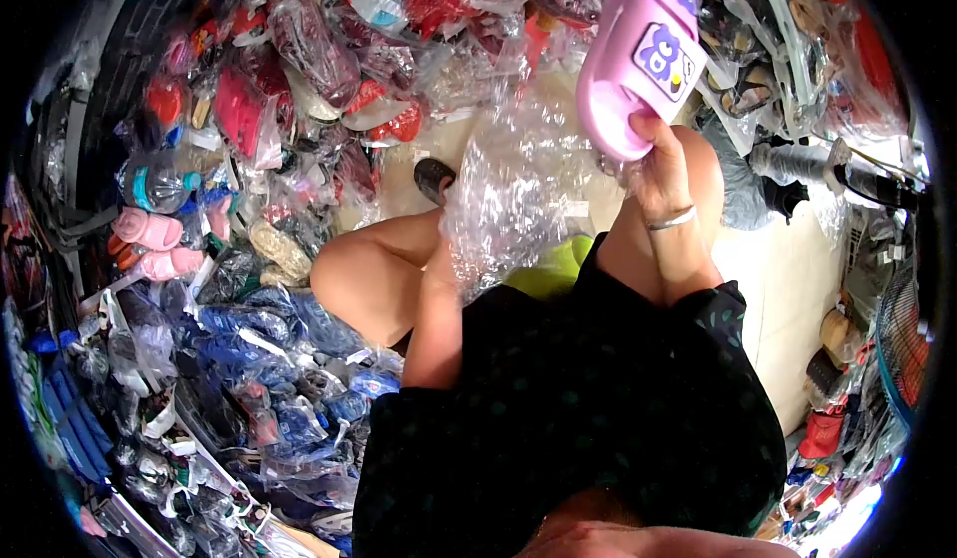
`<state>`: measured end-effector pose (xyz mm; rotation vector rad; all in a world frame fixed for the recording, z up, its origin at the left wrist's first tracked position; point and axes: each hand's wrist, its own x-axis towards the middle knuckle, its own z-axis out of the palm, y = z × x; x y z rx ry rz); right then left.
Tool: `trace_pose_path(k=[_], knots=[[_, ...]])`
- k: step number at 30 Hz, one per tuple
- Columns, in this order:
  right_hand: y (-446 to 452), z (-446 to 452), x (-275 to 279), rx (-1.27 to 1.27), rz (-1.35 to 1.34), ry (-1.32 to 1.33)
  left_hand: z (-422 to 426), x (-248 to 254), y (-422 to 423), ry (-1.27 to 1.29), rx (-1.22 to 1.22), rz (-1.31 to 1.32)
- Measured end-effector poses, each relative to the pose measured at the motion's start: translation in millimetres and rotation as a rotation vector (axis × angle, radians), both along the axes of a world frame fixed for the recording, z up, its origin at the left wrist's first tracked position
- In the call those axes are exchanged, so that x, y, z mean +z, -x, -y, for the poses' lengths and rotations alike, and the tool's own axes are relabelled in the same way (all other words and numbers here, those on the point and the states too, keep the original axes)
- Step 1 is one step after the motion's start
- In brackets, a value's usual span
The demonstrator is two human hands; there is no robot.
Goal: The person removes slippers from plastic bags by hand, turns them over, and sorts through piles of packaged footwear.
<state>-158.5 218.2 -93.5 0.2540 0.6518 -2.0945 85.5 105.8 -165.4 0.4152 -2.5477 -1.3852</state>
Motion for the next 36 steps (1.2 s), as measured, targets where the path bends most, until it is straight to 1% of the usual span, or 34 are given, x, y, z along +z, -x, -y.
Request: trace_pose_path(k=[1, 2, 3, 5, 8, 9, 10, 12, 13, 14, 15, 16, 17, 18, 20, 22, 24, 26, 27, 28, 29, 31, 32, 34, 35, 36], knots=[[1.9, 0.1, -3.1, -0.01, 0.002, 0.029, -3.4, 2.6, 1.0, 0.51, -0.044, 0.143], [0.9, 1.2, -2.9, -0.007, 0.001, 0.029, -8.5, 7.0, -0.2, 0.077, 0.04, 0.027], [-0.9, 2.7, -2.2, -0.025, -0.034, 0.031, -12.7, 24.5, 4.2, -0.356, 0.122, -0.09], [-3.0, 5.0, -1.6, -0.033, -0.072, 0.037, -12.5, 30.3, 1.4, -0.785, 0.208, -0.217], [-0.1, 2.3, -6.2, -0.022, -0.153, 0.005, 8.7, 15.8, -20.8, -1.115, 0.235, -0.28], [4.1, -1.2, -7.8, -0.018, -0.085, 0.011, 16.4, 18.6, -26.9, -1.163, 0.47, -0.282], [3.8, -0.6, -3.0, -0.041, -0.075, -0.005, 24.6, 28.5, -29.8, -1.202, 0.706, -0.283], [5.5, -1.8, -1.3, -0.085, -0.052, -0.012, 37.3, 59.4, -36.6, -1.103, 1.031, -0.485], [4.7, -0.4, -1.5, -0.093, -0.091, 0.006, 47.8, 49.5, -55.3, -1.101, 1.03, -0.486], [4.0, 0.6, -1.5, -0.1, -0.13, 0.022, 60.0, 27.4, -80.4, -1.137, 0.889, -0.545], [3.5, -0.2, 0.1, -0.101, -0.129, 0.02, 63.7, 25.8, -86.8, -1.17, 0.748, -0.599], [2.9, -1.2, 3.2, -0.097, -0.096, 0.027, 62.3, 20.5, -89.4, -1.172, 0.752, -0.598], [2.1, -1.3, 5.1, -0.093, -0.064, 0.036, 59.9, 13.9, -90.2, -1.166, 0.707, -0.667], [1.0, -0.3, 5.5, -0.089, -0.065, 0.037, 57.0, 14.1, -86.8, -1.157, 0.661, -0.737], [0.1, 1.8, 6.5, -0.137, -0.012, 0.019, 48.1, 37.3, -72.5, -1.185, 0.636, -0.719], [3.1, 1.0, 2.0, -0.138, -0.022, 0.005, 43.9, 57.1, -65.7, -1.216, 0.611, -0.702], [4.1, 1.1, 0.3, -0.135, -0.027, -0.008, 42.3, 67.7, -65.5, -1.628, 0.365, -0.782], [2.9, 1.1, 1.4, -0.113, -0.027, -0.003, 46.9, 60.9, -73.4, -1.596, 0.429, -0.685], [2.6, 1.3, 0.8, -0.113, -0.028, -0.004, 52.1, 42.3, -86.9, -1.497, 0.466, -0.574], [2.0, 1.4, -0.5, -0.114, -0.059, -0.01, 56.0, 36.2, -92.2, -1.396, 0.499, -0.464], [1.9, 1.6, -1.0, -0.116, -0.09, -0.016, 59.6, 30.6, -96.2, -1.397, 0.497, -0.464], [1.2, 0.5, 5.3, -0.087, -0.111, -0.041, 65.2, 28.8, -93.8, -1.136, 0.643, -0.458], [0.4, 0.2, 7.5, -0.055, -0.13, -0.065, 68.7, 28.2, -92.8, -1.136, 0.643, -0.458], [0.8, -1.0, 5.1, -0.032, -0.166, -0.052, 74.7, 35.3, -85.9, -1.001, 0.915, -0.702], [0.9, -0.7, 3.9, -0.009, -0.203, -0.038, 73.1, 38.0, -81.4, -0.975, 1.051, -0.712], [0.8, 0.2, 3.9, -0.006, -0.201, -0.037, 74.5, 37.1, -81.0, -0.972, 1.054, -0.713]])
